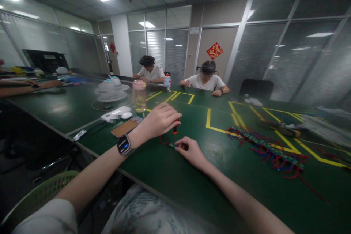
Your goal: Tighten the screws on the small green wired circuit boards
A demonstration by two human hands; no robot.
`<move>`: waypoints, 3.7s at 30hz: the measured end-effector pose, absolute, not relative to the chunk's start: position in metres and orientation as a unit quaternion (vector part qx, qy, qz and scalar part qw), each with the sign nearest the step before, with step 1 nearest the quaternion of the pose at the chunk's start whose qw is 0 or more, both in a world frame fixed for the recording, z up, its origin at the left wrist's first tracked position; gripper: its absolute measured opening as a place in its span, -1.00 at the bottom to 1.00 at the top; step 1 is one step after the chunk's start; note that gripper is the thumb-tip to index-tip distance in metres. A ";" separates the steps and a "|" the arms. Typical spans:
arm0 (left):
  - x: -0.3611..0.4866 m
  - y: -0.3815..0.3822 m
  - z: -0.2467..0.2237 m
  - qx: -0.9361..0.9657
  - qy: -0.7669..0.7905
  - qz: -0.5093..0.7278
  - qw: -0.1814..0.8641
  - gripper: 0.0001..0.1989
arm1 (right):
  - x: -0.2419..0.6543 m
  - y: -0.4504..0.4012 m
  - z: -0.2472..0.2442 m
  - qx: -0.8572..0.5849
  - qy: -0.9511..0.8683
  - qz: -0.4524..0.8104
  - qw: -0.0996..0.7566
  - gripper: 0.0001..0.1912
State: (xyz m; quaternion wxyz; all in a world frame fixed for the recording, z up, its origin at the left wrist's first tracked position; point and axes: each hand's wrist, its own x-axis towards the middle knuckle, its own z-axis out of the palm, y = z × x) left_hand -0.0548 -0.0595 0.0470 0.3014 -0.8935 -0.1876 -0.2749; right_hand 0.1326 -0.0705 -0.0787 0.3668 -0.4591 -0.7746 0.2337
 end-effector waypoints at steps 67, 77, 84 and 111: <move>-0.036 -0.040 -0.005 -0.703 -0.204 -0.596 -0.330 -0.67 | 0.131 -0.075 -0.073 -0.459 -0.790 0.197 0.356 -0.85; -0.043 -0.033 -0.007 -0.670 -0.237 -0.614 -0.345 -0.76 | 0.131 -0.076 -0.074 -0.456 -0.792 0.193 0.356 -0.85; -0.041 -0.036 -0.005 -0.632 -0.136 -0.577 -0.499 -0.66 | 0.130 -0.076 -0.074 -0.456 -0.796 0.187 0.353 -0.83; -0.040 -0.040 -0.003 -0.652 -0.177 -0.589 -0.444 -0.64 | 0.131 -0.078 -0.072 -0.456 -0.796 0.193 0.347 -0.81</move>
